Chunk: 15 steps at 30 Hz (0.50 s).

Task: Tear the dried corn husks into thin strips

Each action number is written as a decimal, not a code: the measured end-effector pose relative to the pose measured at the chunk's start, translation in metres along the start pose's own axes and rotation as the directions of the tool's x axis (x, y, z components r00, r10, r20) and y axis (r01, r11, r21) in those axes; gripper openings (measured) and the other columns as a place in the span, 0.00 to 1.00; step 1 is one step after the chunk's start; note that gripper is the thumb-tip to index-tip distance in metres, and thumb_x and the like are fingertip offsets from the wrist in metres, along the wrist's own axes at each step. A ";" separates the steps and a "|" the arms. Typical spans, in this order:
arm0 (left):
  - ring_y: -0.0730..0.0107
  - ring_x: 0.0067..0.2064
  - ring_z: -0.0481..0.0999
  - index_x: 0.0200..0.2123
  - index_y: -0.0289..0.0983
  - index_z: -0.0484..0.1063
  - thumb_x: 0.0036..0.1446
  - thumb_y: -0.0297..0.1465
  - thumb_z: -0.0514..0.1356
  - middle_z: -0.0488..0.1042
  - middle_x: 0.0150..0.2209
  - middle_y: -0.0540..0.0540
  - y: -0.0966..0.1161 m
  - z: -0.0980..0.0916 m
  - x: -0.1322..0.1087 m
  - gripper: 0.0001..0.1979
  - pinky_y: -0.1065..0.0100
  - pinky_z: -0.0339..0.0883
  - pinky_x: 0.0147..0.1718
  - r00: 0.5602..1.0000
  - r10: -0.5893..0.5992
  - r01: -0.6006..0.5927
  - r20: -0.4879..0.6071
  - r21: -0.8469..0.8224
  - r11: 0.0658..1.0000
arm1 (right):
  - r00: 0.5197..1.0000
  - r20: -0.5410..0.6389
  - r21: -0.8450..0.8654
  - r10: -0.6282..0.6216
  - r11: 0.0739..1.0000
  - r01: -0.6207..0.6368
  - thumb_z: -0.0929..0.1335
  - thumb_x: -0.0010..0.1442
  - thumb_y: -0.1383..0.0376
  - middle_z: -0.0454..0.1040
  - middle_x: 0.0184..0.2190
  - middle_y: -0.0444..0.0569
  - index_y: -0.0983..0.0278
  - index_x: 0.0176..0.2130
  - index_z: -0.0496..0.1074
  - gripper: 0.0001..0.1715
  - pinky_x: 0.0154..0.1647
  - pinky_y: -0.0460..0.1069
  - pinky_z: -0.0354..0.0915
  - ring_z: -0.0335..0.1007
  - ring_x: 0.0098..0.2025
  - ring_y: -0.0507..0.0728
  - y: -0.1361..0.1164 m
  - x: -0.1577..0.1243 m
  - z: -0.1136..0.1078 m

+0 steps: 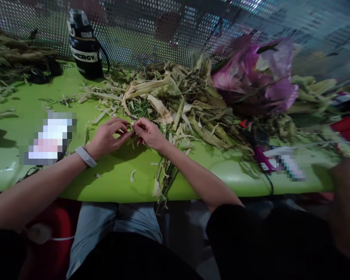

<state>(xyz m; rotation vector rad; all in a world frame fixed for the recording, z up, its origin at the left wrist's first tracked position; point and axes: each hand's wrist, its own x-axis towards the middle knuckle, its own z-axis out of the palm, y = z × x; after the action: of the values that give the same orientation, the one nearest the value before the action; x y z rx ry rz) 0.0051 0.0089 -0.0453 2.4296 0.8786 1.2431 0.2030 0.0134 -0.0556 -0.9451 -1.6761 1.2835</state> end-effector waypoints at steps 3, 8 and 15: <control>0.64 0.43 0.80 0.34 0.36 0.76 0.60 0.32 0.61 0.80 0.43 0.39 -0.001 -0.001 0.000 0.06 0.61 0.76 0.43 0.999 0.033 -0.033 -0.002 0.070 0.997 | 1.000 -0.006 -0.011 0.010 1.000 -0.010 0.70 0.59 0.44 0.66 0.26 0.38 0.61 0.34 0.62 0.26 0.15 0.42 0.56 0.63 0.18 0.45 -0.002 0.000 0.001; 0.62 0.45 0.80 0.37 0.37 0.79 0.57 0.32 0.62 0.80 0.44 0.40 -0.001 -0.001 -0.002 0.07 0.62 0.75 0.46 1.000 0.008 -0.009 0.020 0.054 0.998 | 1.000 -0.007 -0.007 0.016 1.000 -0.016 0.71 0.60 0.46 0.66 0.28 0.39 0.61 0.35 0.63 0.23 0.16 0.42 0.56 0.61 0.18 0.45 -0.002 -0.002 0.002; 0.62 0.42 0.80 0.35 0.34 0.80 0.58 0.32 0.62 0.81 0.43 0.37 0.001 0.000 0.000 0.09 0.63 0.76 0.42 0.996 -0.041 0.040 0.074 0.014 0.999 | 0.999 -0.010 -0.053 -0.048 0.997 0.048 0.70 0.60 0.47 0.67 0.31 0.40 0.61 0.35 0.66 0.21 0.19 0.44 0.59 0.61 0.21 0.46 -0.005 -0.005 0.004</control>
<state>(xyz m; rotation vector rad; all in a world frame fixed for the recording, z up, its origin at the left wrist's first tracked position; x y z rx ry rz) 0.0053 0.0081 -0.0449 2.4378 0.9127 1.1282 0.2013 0.0066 -0.0520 -0.9357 -1.7212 1.2057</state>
